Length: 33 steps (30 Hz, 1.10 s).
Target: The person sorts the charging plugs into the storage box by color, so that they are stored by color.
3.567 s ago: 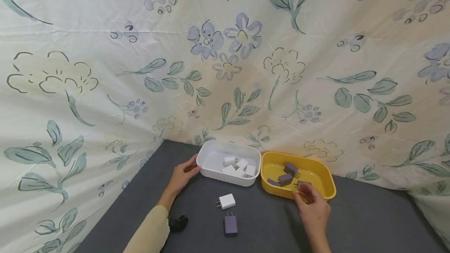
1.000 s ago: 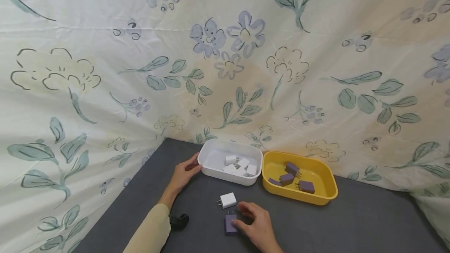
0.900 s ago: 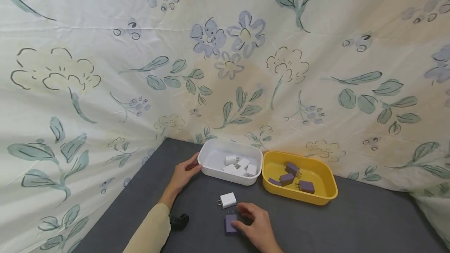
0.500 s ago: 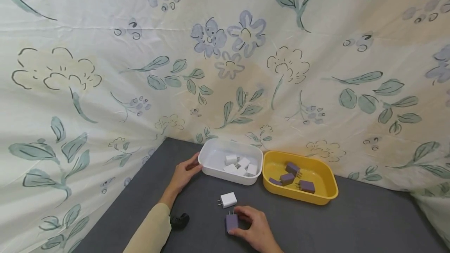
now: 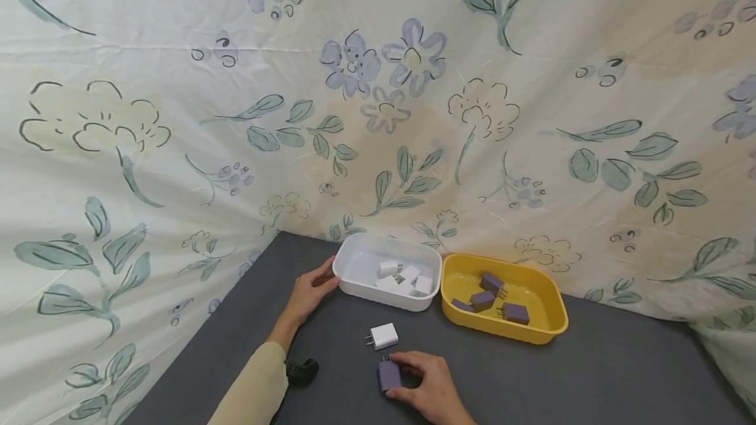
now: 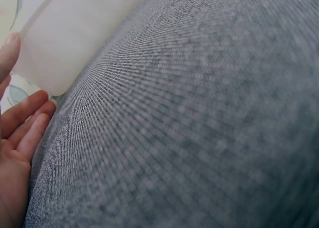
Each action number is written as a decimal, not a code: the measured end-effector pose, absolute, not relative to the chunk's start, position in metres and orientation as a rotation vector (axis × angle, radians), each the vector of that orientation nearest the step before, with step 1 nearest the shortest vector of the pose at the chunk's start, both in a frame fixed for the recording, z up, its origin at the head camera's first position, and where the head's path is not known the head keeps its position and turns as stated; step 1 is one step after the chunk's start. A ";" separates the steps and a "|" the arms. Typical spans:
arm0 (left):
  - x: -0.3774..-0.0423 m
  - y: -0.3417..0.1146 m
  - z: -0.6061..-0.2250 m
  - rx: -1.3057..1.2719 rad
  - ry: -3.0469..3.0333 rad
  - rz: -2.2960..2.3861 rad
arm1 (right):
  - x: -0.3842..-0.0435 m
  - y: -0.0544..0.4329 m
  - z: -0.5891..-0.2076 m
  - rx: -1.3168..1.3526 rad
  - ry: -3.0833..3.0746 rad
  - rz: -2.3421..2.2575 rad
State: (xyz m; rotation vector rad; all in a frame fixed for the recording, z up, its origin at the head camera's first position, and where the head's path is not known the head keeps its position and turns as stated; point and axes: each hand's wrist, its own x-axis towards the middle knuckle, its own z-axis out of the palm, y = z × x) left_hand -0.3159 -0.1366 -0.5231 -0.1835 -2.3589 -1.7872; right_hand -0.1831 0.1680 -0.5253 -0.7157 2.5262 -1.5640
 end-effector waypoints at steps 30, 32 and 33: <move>-0.319 -0.137 -0.529 -0.174 -2.360 -1.734 | -0.188 0.171 -0.507 -0.253 2.672 -1.762; -0.319 -0.138 -0.529 -0.173 -2.361 -1.736 | -0.189 0.174 -0.504 -0.246 2.701 -1.779; -0.319 -0.138 -0.529 -0.172 -2.361 -1.737 | -0.190 0.175 -0.503 -0.246 2.724 -1.781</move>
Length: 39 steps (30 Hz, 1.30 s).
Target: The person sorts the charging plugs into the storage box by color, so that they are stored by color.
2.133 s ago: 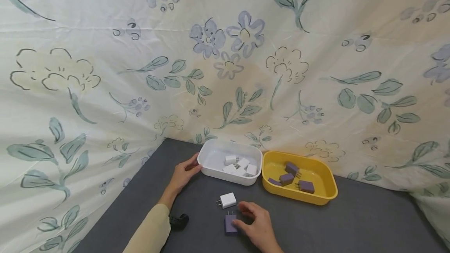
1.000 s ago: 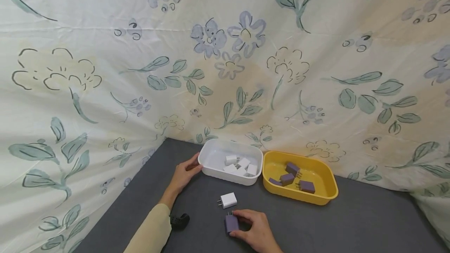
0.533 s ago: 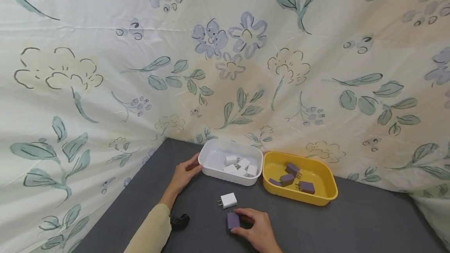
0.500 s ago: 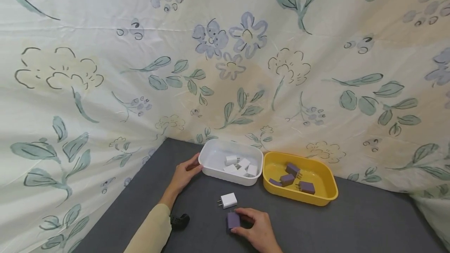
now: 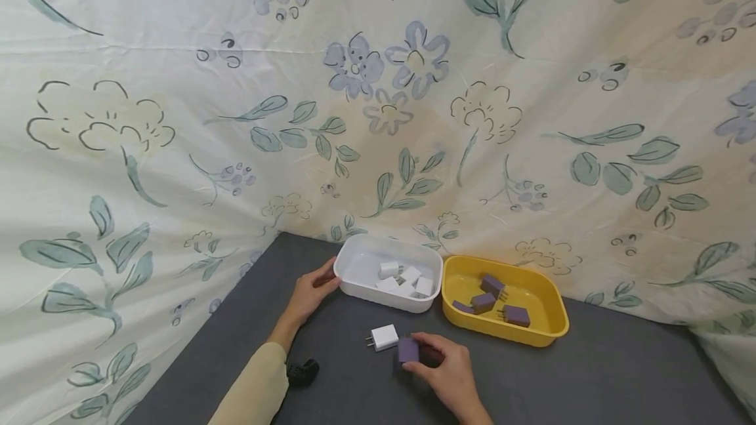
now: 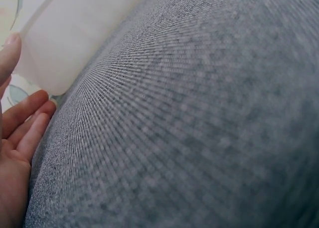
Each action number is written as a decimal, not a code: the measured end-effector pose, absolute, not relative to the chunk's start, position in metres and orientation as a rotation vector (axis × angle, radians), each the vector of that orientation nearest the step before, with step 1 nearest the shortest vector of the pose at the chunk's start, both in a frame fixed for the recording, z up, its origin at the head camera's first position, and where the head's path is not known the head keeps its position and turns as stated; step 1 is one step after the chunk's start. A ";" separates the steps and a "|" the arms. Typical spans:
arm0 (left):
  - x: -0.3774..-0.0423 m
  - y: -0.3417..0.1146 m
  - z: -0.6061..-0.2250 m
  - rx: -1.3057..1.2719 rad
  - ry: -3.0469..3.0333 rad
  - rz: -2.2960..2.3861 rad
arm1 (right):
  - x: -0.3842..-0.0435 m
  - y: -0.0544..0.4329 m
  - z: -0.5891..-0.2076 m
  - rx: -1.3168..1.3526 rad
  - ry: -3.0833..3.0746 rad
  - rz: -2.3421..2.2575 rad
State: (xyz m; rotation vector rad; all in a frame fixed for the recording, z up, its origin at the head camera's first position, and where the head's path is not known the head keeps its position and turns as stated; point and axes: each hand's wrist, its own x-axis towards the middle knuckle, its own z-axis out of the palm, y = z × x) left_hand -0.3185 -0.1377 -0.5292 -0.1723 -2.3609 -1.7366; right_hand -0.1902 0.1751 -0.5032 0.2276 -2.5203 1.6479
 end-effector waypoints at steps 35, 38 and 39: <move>-0.295 -0.136 -0.494 -0.257 -2.379 -1.793 | -0.215 0.209 -0.494 -0.136 -2.282 1.388; -0.295 -0.136 -0.494 -0.264 -2.378 -1.793 | -0.216 0.211 -0.492 -0.129 -2.262 1.373; -0.295 -0.136 -0.494 -0.267 -2.376 -1.793 | -0.216 0.212 -0.491 -0.133 -2.262 1.361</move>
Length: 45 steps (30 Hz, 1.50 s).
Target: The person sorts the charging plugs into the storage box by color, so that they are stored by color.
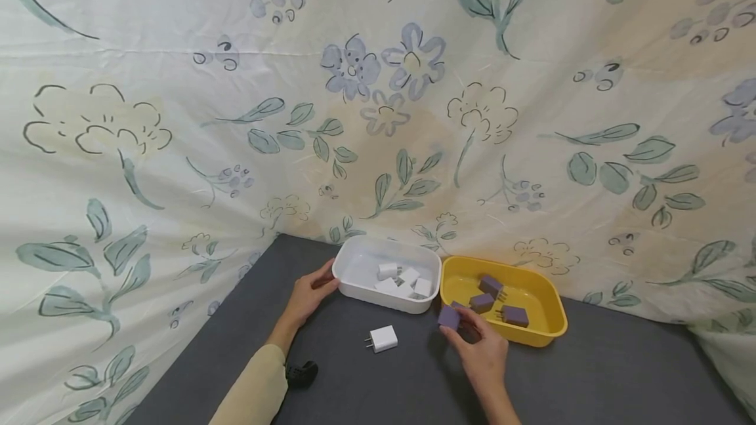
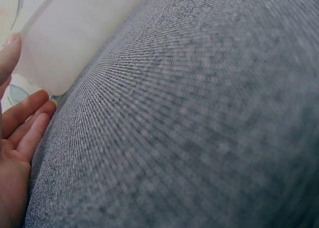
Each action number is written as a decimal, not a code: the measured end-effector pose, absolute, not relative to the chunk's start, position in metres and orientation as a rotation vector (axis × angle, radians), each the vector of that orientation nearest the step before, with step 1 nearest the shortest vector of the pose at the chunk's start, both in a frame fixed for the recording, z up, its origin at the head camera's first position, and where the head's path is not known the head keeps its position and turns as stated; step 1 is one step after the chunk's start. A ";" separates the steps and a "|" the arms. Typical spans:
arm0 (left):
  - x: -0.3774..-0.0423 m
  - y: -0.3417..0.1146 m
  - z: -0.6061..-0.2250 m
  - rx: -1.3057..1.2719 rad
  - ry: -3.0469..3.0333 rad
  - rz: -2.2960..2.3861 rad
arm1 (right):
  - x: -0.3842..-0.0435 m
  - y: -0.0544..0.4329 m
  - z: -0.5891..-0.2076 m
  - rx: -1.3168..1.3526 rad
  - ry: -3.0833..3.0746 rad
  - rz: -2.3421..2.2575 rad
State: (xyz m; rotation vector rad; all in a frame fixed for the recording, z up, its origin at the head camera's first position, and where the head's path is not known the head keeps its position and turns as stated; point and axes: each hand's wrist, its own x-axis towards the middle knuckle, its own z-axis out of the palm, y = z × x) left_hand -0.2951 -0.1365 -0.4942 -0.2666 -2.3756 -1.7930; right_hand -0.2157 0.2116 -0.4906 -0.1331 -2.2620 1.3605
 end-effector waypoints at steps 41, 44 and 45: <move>-0.299 -0.137 -0.496 -0.276 -2.391 -1.773 | -0.237 0.268 -0.462 -0.332 -2.265 1.198; -0.298 -0.138 -0.496 -0.261 -2.392 -1.771 | -0.238 0.271 -0.461 -0.319 -2.275 1.152; -0.298 -0.138 -0.496 -0.259 -2.391 -1.769 | -0.239 0.272 -0.461 -0.319 -2.285 1.134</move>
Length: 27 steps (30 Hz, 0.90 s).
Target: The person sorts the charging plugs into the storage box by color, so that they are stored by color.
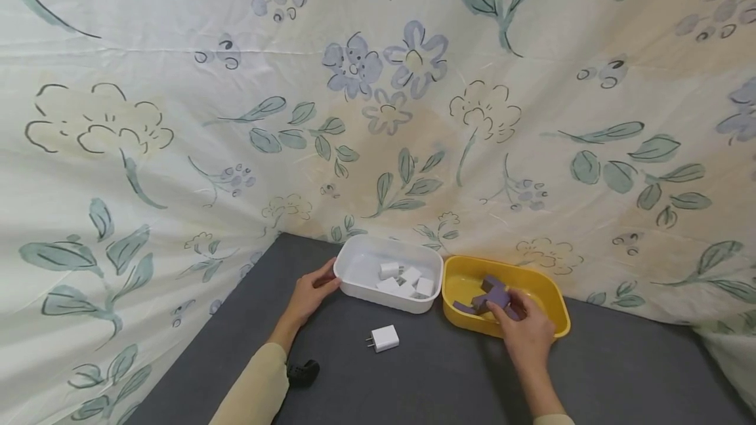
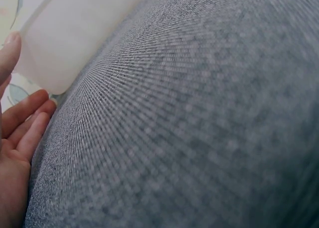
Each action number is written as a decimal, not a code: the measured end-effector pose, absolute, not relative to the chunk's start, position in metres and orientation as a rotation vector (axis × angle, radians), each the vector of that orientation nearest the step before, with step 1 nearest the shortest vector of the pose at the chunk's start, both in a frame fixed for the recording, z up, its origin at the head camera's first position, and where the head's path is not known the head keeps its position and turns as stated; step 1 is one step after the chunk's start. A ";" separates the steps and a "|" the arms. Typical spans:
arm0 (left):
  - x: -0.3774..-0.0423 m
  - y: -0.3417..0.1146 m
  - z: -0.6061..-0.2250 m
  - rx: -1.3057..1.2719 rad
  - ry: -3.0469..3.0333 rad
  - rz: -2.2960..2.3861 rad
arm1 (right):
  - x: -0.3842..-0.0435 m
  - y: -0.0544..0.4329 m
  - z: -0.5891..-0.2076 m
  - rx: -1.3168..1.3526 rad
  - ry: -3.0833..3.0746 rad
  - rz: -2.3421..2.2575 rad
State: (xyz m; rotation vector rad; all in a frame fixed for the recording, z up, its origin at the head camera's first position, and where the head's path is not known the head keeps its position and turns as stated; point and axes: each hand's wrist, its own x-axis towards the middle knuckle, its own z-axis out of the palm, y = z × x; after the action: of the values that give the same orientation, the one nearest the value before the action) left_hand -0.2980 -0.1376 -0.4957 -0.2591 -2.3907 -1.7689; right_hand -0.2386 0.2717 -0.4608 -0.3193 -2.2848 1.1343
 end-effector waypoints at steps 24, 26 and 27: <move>-0.321 -0.137 -0.530 -0.185 -2.352 -1.714 | -0.235 0.266 -0.466 -0.235 -2.248 1.096; -0.320 -0.137 -0.531 -0.198 -2.352 -1.720 | -0.234 0.262 -0.469 -0.200 -2.243 1.099; -0.320 -0.137 -0.531 -0.201 -2.348 -1.728 | -0.234 0.259 -0.470 -0.177 -2.231 1.115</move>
State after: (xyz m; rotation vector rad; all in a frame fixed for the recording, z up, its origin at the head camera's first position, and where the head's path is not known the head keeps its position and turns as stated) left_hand -0.3202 -0.1368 -0.5306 -0.2015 -2.3483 -1.7278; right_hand -0.2342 0.2592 -0.4696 -0.1772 -2.2311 1.1153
